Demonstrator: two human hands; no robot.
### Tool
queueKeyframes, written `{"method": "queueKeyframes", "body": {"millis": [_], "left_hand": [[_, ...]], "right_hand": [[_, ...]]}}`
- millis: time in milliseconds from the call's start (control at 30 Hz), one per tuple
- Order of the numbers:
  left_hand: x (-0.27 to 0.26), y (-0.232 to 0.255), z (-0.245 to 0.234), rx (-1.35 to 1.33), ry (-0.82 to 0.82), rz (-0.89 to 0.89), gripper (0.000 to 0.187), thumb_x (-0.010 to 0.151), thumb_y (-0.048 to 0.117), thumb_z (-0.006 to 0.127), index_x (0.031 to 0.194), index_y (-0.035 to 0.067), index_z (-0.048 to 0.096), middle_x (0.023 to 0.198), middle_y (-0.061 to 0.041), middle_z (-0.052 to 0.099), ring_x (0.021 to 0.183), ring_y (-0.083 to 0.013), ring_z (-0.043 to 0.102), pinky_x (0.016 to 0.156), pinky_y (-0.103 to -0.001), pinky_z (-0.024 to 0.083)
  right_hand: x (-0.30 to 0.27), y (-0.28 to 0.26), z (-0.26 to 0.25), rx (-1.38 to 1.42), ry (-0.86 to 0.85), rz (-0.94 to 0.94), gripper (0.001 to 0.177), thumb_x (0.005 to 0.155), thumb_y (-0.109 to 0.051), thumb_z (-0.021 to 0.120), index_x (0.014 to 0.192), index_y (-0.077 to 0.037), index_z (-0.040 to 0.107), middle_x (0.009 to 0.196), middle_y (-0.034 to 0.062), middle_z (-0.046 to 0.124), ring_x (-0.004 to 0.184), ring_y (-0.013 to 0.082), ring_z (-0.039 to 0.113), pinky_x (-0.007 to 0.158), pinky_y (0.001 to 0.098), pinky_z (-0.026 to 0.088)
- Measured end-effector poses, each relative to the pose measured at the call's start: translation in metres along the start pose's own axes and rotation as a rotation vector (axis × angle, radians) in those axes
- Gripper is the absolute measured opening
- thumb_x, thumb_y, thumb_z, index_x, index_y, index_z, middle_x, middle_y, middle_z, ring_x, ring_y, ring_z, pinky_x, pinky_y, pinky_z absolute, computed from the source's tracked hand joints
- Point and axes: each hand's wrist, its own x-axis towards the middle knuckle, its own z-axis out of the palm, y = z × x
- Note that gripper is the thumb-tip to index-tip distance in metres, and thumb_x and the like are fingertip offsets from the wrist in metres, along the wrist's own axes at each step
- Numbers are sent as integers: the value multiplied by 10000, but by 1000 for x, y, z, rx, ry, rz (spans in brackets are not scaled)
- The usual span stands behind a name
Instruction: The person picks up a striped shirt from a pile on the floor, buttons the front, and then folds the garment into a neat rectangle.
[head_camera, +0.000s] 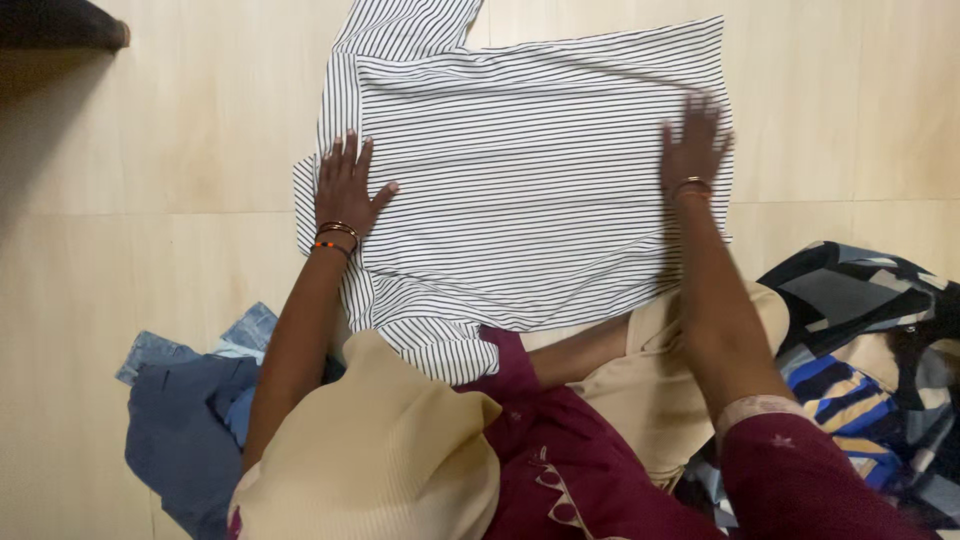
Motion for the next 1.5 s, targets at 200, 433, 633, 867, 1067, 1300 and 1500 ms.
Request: {"method": "queueKeyframes", "body": {"millis": [200, 433, 633, 867, 1067, 1300, 1500], "left_hand": [[50, 15, 16, 89, 111, -141, 526, 1091, 392, 472, 1547, 132, 500, 1656, -71, 436, 1552, -318, 336, 1257, -549, 272], [117, 76, 26, -17, -155, 196, 701, 1027, 576, 398, 1631, 227, 322, 1720, -60, 190, 1581, -303, 96, 1181, -734, 31], [114, 36, 6, 25, -220, -7, 817, 971, 761, 247, 1653, 312, 228, 1749, -27, 74, 1606, -269, -5, 1146, -781, -100], [105, 4, -16, 61, -95, -154, 871, 1010, 764, 190, 1666, 194, 245, 1734, -112, 65, 1588, -343, -5, 1155, -723, -113], [113, 90, 12, -37, -105, 118, 804, 1032, 722, 293, 1666, 229, 318, 1757, -75, 120, 1618, -337, 24, 1215, -728, -58], [83, 124, 14, -28, -312, -20, 916, 884, 800, 405, 1631, 310, 200, 1705, -83, 42, 1539, -365, -62, 1053, -806, -81], [38, 15, -8, -5, -210, -29, 890, 957, 793, 352, 1671, 282, 204, 1763, -66, 77, 1613, -316, -24, 1215, -725, -77]], "right_hand": [[56, 4, 34, -56, 168, 270, 632, 1128, -422, 315, 1642, -61, 248, 1744, 46, 157, 1607, 259, 136, 1268, 565, 131], [-1, -193, 87, -77, -118, -737, 605, 1079, -329, 391, 1638, -137, 269, 1667, 131, 326, 1544, 294, 240, 1227, 630, 131], [53, -114, 58, 111, -123, -455, 629, 1105, -438, 529, 1642, -210, 293, 1714, 53, 317, 1607, 220, 232, 1295, 565, 189], [91, 26, -5, -56, 50, 292, 648, 1110, -498, 293, 1617, -108, 191, 1718, 70, 169, 1571, 283, 67, 1223, 590, 4], [55, -90, 48, 2, 126, -282, 647, 1116, -305, 408, 1706, -137, 202, 1770, 39, 198, 1652, 243, 135, 1309, 646, 98], [-35, -177, 55, -15, -196, -823, 649, 1072, -519, 409, 1642, -234, 284, 1719, 32, 162, 1576, 299, 138, 1238, 638, 65], [11, -17, 5, 60, -30, -232, 611, 1120, -476, 427, 1651, -190, 325, 1736, 55, 282, 1623, 251, 150, 1266, 648, 47]]}}
